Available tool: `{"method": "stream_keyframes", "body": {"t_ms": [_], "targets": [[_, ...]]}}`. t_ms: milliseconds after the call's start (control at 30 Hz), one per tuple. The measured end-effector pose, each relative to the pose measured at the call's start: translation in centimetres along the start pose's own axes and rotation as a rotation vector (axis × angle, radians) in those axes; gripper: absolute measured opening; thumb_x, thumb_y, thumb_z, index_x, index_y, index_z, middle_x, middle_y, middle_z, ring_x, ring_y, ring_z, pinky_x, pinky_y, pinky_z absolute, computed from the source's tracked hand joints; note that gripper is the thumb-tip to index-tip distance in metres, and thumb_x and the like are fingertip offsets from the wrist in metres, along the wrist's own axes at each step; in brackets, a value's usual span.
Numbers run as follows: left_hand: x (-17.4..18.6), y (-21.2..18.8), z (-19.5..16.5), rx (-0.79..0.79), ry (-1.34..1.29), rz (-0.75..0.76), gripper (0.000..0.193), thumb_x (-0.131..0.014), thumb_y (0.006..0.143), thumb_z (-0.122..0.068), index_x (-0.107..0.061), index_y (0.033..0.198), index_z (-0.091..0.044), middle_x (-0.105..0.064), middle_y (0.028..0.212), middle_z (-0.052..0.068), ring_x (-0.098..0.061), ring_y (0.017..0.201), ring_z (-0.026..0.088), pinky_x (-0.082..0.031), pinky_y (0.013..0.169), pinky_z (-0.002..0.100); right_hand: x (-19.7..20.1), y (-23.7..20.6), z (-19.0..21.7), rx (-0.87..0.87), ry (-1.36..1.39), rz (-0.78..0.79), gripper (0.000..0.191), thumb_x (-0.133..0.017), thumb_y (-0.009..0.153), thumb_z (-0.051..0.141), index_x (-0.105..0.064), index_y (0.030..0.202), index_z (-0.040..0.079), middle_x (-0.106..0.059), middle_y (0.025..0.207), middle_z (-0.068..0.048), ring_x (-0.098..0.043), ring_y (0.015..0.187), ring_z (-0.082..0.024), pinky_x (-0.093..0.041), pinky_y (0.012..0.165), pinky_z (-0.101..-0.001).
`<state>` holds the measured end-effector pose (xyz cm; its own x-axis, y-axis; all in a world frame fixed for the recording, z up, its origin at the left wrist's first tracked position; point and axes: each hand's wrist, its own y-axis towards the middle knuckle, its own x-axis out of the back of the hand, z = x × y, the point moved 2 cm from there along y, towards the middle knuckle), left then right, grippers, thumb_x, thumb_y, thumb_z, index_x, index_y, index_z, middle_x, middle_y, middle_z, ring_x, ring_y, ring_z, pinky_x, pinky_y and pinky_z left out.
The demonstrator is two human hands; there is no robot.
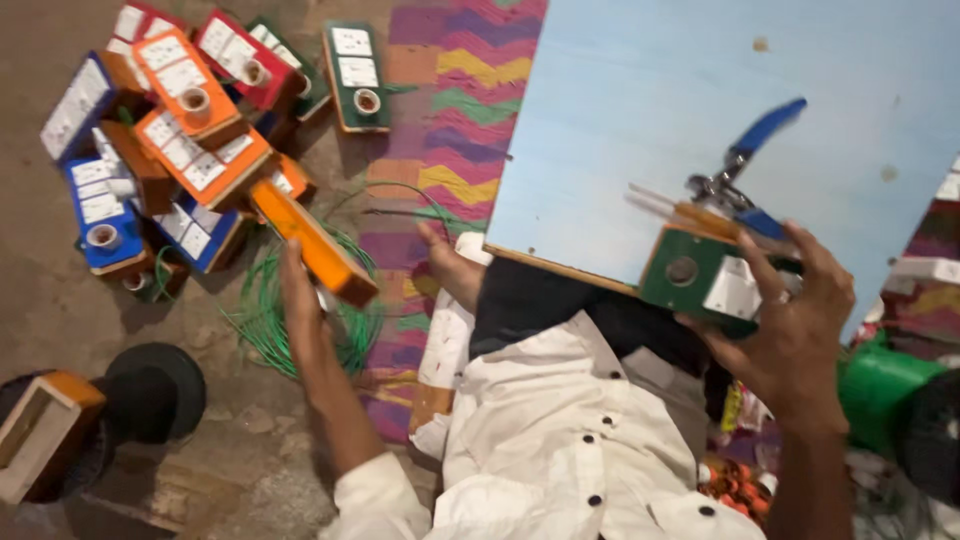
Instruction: The person assembles electrical switchboards by connecting green wires to switches and sockets using a screwdriver and wire cutters. The person strips wire ends, inserts them into terminals, and tightens screws on multiple switchboard units.
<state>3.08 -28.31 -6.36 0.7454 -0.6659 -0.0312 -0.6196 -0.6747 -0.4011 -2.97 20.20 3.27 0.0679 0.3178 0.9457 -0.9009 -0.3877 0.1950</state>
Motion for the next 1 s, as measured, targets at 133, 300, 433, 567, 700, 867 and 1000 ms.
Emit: {"method": "stream_keyframes", "body": {"t_ms": [133, 300, 433, 567, 700, 867, 1000], "targets": [[-0.7, 5.5, -8.7, -0.304, 0.684, -0.323, 0.083, -0.064, 0.1, -0.062, -0.035, 0.157, -0.009, -0.055, 0.148, 0.022, -0.057, 0.134, 0.037, -0.042, 0.108, 0.046, 1.1, -0.2, 0.2, 0.018, 0.022, -0.013, 0.099, -0.089, 0.066, 0.05, -0.049, 0.15, 0.014, -0.034, 0.155, -0.022, -0.03, 0.145, -0.042, -0.027, 0.118, -0.0588], [-2.2, 11.2, -15.5, -0.425, 1.175, -0.29, 0.089, -0.071, 0.09, -0.068, -0.039, 0.157, -0.018, -0.054, 0.146, 0.024, -0.05, 0.135, 0.045, -0.042, 0.108, 0.053, 2.3, -1.4, -0.7, 0.034, 0.01, -0.05, 0.092, -0.086, 0.069, 0.051, -0.053, 0.145, 0.012, -0.036, 0.154, -0.023, -0.031, 0.146, -0.041, -0.03, 0.119, -0.0584], [-4.0, 12.0, -14.9, -0.385, 1.29, -0.265, 0.077, -0.064, 0.105, -0.066, -0.039, 0.162, -0.022, -0.041, 0.145, 0.035, -0.046, 0.125, 0.059, -0.04, 0.1, 0.064, 2.4, -3.0, -2.1, -0.015, -0.007, -0.063, 0.078, -0.087, 0.077, 0.046, -0.058, 0.142, 0.014, -0.038, 0.152, -0.02, -0.033, 0.146, -0.039, -0.032, 0.12, -0.0558], [-5.5, 11.5, -13.1, -0.512, 1.186, -0.322, 0.077, -0.073, 0.096, -0.057, -0.049, 0.152, -0.01, -0.043, 0.142, 0.029, -0.047, 0.124, 0.055, -0.042, 0.102, 0.061, 2.4, -4.1, -3.8, -0.041, -0.102, -0.052, 0.075, -0.091, 0.073, 0.043, -0.063, 0.136, 0.016, -0.043, 0.155, -0.018, -0.038, 0.144, -0.038, -0.036, 0.119, -0.0536], [-7.5, 9.0, -9.8, -0.839, 1.258, -0.286, 0.064, -0.082, 0.092, -0.043, -0.062, 0.135, 0.001, -0.039, 0.143, 0.038, -0.045, 0.119, 0.056, -0.04, 0.097, 0.062, 2.4, -5.0, -5.5, -0.079, -0.094, -0.067, 0.068, -0.088, 0.079, 0.042, -0.063, 0.135, 0.013, -0.043, 0.151, -0.016, -0.042, 0.141, -0.035, -0.041, 0.119, -0.0489], [-12.6, -1.6, -3.5, -0.863, 0.721, -0.071, 0.02, -0.074, 0.102, -0.014, -0.066, 0.116, -0.003, -0.064, 0.119, 0.018, -0.065, 0.109, 0.038, -0.05, 0.098, 0.05, 2.8, -7.7, -8.8, -0.191, 0.016, -0.128, 0.039, -0.077, 0.1, 0.034, -0.064, 0.128, 0.01, -0.053, 0.138, -0.014, -0.05, 0.122, -0.029, -0.043, 0.106, -0.042], [-18.1, -13.6, -0.2, -1.202, 0.582, 0.087, 0.018, -0.078, 0.094, -0.012, -0.064, 0.106, -0.008, -0.066, 0.102, 0.013, -0.066, 0.092, 0.038, -0.04, 0.106, 0.058, 2.1, -12.1, -11.8, -0.489, 0.165, -0.378, 0.023, -0.061, 0.119, 0.027, -0.062, 0.108, 0.007, -0.057, 0.111, -0.013, -0.055, 0.103, -0.026, -0.044, 0.095, -0.0363]]}}
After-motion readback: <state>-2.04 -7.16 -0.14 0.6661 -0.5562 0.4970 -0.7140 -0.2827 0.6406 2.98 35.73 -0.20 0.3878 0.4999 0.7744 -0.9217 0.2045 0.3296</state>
